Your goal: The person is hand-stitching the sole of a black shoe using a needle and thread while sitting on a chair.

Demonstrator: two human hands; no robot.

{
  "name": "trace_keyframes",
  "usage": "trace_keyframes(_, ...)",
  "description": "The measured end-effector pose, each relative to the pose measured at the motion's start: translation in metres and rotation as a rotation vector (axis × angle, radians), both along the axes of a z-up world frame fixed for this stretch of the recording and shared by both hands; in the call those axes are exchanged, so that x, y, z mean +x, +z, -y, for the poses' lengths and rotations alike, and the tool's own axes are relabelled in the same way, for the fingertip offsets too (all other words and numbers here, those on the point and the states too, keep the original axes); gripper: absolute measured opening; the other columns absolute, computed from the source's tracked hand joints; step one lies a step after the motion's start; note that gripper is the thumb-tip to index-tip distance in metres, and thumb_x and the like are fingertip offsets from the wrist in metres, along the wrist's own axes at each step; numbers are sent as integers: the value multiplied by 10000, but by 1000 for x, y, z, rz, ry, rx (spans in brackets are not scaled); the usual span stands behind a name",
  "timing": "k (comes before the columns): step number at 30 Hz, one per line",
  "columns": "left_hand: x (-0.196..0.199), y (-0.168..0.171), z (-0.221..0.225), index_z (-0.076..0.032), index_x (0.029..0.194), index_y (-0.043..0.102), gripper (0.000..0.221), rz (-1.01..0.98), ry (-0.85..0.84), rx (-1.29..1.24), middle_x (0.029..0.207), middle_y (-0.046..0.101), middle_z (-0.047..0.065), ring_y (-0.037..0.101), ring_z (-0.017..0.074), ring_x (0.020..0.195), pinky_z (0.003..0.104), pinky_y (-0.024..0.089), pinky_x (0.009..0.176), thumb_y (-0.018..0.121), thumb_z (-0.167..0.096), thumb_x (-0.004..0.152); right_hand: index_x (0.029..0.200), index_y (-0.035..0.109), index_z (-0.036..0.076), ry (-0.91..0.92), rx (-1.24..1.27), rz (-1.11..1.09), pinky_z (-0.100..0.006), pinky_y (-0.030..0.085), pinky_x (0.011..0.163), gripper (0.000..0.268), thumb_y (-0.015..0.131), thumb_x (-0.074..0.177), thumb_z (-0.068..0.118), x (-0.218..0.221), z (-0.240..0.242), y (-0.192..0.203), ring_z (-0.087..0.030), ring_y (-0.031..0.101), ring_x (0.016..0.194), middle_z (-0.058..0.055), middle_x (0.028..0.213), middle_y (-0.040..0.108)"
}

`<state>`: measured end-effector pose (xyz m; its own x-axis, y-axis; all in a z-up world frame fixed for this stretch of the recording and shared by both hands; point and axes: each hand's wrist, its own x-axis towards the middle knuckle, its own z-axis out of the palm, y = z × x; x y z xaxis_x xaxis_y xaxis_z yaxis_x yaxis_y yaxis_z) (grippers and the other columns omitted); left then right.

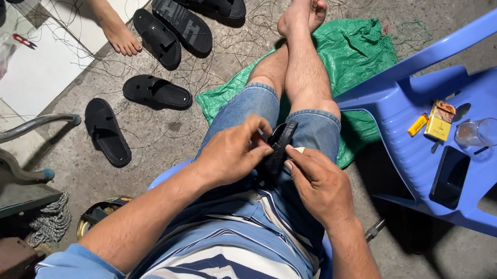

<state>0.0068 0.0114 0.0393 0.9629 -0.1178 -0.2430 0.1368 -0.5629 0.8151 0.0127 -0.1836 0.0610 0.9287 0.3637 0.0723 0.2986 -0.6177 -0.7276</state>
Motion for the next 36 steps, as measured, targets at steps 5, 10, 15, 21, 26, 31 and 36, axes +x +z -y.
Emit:
trace_keyframes(5, -3, 30, 7, -250, 1148, 476, 415, 41, -169, -31, 831, 626, 82, 614, 383, 777, 481, 504, 693, 576, -162, 755, 1031, 675, 247, 33, -55, -4, -360, 512, 611, 216, 622, 825, 211, -5, 4, -8, -242, 641, 758, -12, 851, 647)
trace_keyframes(10, 1, 62, 4, -275, 1172, 571, 479, 79, -377, 283, 800, 500, 132, 594, 446, 682, 525, 504, 639, 443, -50, 769, 1142, 603, 253, 181, -220, -30, -465, 482, 543, 339, 551, 817, 175, -5, 16, 22, -348, 610, 703, -51, 825, 612)
trace_keyframes(15, 10, 65, -3, -296, 1218, 523, 480, -53, -417, 282, 938, 487, 117, 591, 457, 786, 531, 502, 702, 449, -124, 776, 1300, 479, 287, 191, -502, -204, -440, 500, 649, 533, 517, 783, 159, 2, 50, 41, -369, 600, 808, -92, 918, 558)
trace_keyframes(21, 7, 64, 6, -219, 1210, 525, 410, 10, -355, 231, 1030, 455, 89, 605, 439, 787, 541, 508, 669, 527, -334, 817, 1263, 536, 214, 35, -68, -119, -377, 488, 731, 442, 492, 838, 98, -11, 42, 1, -275, 608, 863, -72, 907, 621)
trace_keyframes(26, 2, 54, 14, -218, 1164, 543, 395, 56, -303, 211, 1025, 464, 89, 603, 445, 797, 545, 501, 678, 599, -330, 790, 1374, 379, 183, -157, 195, -321, -326, 511, 613, 478, 440, 900, 157, -16, 24, -21, -205, 614, 729, -103, 904, 657)
trace_keyframes(31, -4, 36, 21, -219, 1124, 561, 360, 123, -241, 192, 1006, 464, 80, 610, 440, 786, 534, 507, 665, 628, -331, 789, 1384, 329, 106, -282, 726, -436, -176, 469, 405, 463, 403, 933, 184, -17, -3, -45, -97, 531, 556, -102, 799, 581)
trace_keyframes(36, -2, 24, 32, -280, 1097, 548, 348, 130, -198, 194, 1013, 476, 49, 610, 406, 833, 519, 506, 698, 621, -378, 771, 814, 584, -48, -476, 1181, -491, -250, 292, 208, 300, 496, 931, 215, -20, -2, -81, -149, 304, 239, -29, 393, 242)
